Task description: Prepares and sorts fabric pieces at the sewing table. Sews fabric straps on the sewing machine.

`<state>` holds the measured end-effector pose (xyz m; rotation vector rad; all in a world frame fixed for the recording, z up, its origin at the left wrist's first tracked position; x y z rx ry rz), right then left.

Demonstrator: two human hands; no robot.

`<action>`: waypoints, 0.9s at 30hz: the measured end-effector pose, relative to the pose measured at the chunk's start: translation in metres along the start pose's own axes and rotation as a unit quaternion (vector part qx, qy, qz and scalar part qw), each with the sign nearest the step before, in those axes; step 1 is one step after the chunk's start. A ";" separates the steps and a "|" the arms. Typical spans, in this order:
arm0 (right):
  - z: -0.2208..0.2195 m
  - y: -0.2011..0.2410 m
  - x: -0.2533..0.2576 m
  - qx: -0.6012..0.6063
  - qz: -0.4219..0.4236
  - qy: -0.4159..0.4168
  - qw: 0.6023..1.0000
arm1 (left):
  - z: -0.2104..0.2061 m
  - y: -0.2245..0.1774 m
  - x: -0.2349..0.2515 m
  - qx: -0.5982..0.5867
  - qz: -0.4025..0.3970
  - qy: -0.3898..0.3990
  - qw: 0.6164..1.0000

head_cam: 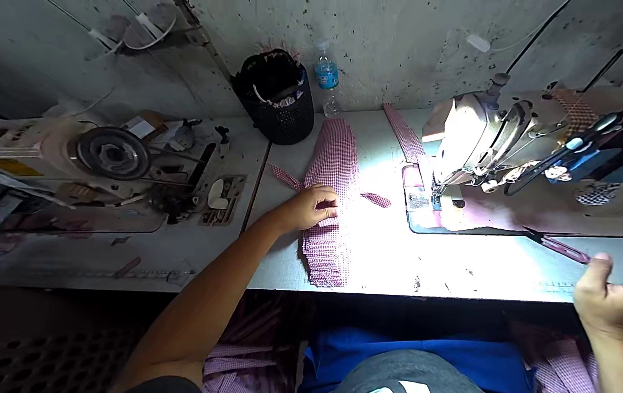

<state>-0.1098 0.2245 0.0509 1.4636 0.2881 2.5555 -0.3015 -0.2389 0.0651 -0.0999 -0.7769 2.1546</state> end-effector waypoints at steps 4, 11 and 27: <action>-0.001 0.068 0.006 0.114 0.032 0.027 0.993 | 0.024 -0.052 0.012 -0.043 -0.044 -0.162 0.985; -0.003 0.218 0.022 0.645 -0.085 0.192 0.735 | -0.007 -0.196 0.029 -0.196 -0.136 -0.418 0.876; 0.010 0.193 0.065 0.580 -0.073 0.283 0.760 | -0.116 -0.183 -0.013 -0.343 0.041 -0.123 0.930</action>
Point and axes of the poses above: each hand's wrist, its own x-axis towards the middle knuckle, its own z-axis out of the back of the hand, y = z × x, the point moved 8 cm from there along x, towards the middle knuckle, and after that the axes turned 3 degrees about -y, right-handed, at the moved point
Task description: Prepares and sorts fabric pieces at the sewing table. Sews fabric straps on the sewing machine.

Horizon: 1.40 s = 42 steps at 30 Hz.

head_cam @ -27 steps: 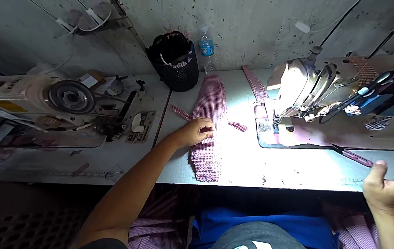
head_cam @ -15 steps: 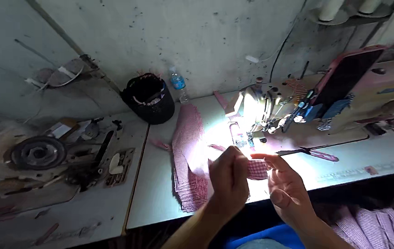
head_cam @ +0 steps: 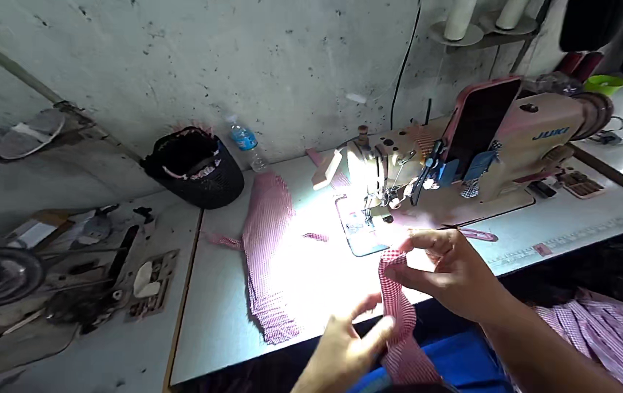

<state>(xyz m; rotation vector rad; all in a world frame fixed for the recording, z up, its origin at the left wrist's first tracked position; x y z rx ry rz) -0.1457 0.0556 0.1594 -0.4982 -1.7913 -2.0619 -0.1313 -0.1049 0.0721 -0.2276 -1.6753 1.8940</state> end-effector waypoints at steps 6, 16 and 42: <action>-0.026 0.001 -0.014 -0.028 0.012 0.008 1.000 | 0.046 -0.067 0.026 0.027 -0.128 -0.192 0.973; -0.024 -0.013 -0.032 0.016 -0.026 -0.017 0.999 | 0.044 -0.076 0.019 0.050 -0.131 -0.178 0.974; -0.020 -0.101 -0.015 -0.019 -0.163 -0.171 0.971 | 0.018 0.050 0.026 -0.116 0.200 -0.169 0.958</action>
Point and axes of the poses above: each hand's wrist, its own x-axis towards the middle knuckle, its own z-axis out of the back of the hand, y = z × x, the point moved 8 cm from there along x, towards the middle knuckle, and after that the axes turned 3 degrees about -y, right-handed, at the moved point
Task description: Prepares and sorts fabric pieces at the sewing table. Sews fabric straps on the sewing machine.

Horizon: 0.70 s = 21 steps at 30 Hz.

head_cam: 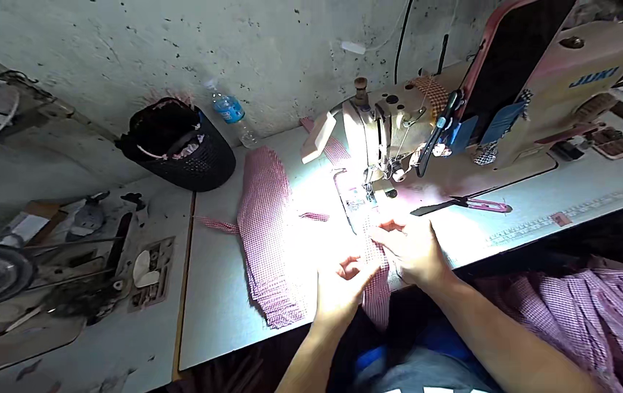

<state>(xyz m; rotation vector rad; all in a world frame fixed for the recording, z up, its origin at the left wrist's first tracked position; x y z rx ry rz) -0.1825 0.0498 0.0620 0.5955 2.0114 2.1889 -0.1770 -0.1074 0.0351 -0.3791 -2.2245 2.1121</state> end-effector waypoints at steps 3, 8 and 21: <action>0.001 -0.047 0.022 -0.139 -0.024 -0.004 0.990 | -0.003 0.031 -0.007 0.146 -0.015 -0.016 0.989; -0.001 -0.055 0.033 -0.290 -0.012 0.021 0.957 | -0.009 -0.004 0.008 0.462 -0.295 -0.044 0.835; 0.003 -0.048 0.043 -0.334 0.100 0.013 0.937 | -0.029 0.013 0.068 0.527 -0.379 0.138 0.748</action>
Point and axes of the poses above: each hand's wrist, its own x-axis towards the middle knuckle, its own z-axis out of the back of the hand, y = z × x, the point moved 8 cm from there along x, towards the middle knuckle, and after that the axes turned 3 degrees about -y, right-handed, at the moved point
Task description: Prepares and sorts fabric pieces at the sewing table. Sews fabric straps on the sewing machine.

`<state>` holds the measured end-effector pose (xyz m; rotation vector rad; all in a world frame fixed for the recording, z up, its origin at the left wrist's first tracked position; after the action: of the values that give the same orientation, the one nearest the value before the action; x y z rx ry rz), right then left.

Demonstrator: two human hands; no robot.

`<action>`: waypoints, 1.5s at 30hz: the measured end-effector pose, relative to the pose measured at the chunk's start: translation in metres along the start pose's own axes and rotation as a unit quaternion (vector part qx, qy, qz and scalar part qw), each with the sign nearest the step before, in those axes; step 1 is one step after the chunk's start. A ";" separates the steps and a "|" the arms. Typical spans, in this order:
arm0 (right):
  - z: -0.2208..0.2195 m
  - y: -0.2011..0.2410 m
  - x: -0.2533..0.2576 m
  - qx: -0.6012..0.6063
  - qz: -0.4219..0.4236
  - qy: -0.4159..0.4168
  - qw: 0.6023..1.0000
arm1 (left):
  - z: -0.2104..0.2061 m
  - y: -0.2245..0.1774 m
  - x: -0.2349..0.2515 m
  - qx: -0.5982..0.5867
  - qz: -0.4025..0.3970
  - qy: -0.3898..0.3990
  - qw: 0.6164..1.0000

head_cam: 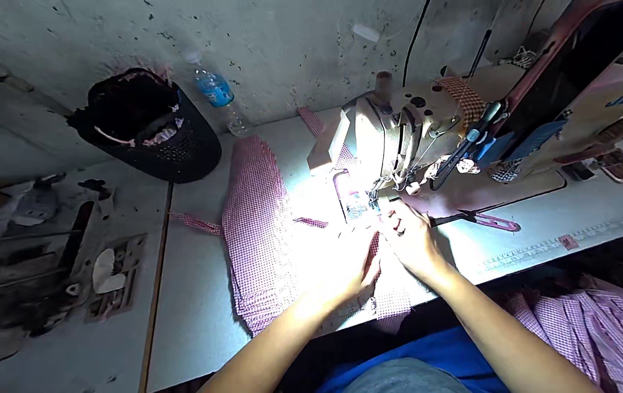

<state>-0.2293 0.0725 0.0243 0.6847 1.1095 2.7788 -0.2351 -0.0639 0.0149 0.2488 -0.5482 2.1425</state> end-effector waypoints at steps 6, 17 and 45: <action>-0.004 0.006 -0.019 -0.148 0.100 0.034 0.983 | -0.003 0.008 0.001 0.004 0.030 0.054 0.998; 0.000 -0.002 -0.004 -0.205 0.056 0.041 0.976 | -0.012 0.015 0.012 0.033 0.056 0.057 0.996; -0.010 0.001 0.000 -0.237 0.045 0.020 0.970 | -0.015 0.019 0.014 -0.016 0.077 0.055 0.995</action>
<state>-0.2337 0.0656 0.0184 0.6304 0.3885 2.9719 -0.2585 -0.0564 0.0017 0.0731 -0.5519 2.2782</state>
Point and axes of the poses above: each hand's wrist, its own x-axis towards the middle knuckle, its own z-axis out of the back of the hand, y = z × x, the point moved 8 cm from there along x, towards the middle knuckle, and after that the axes turned 3 degrees about -y, right-handed, at the moved point
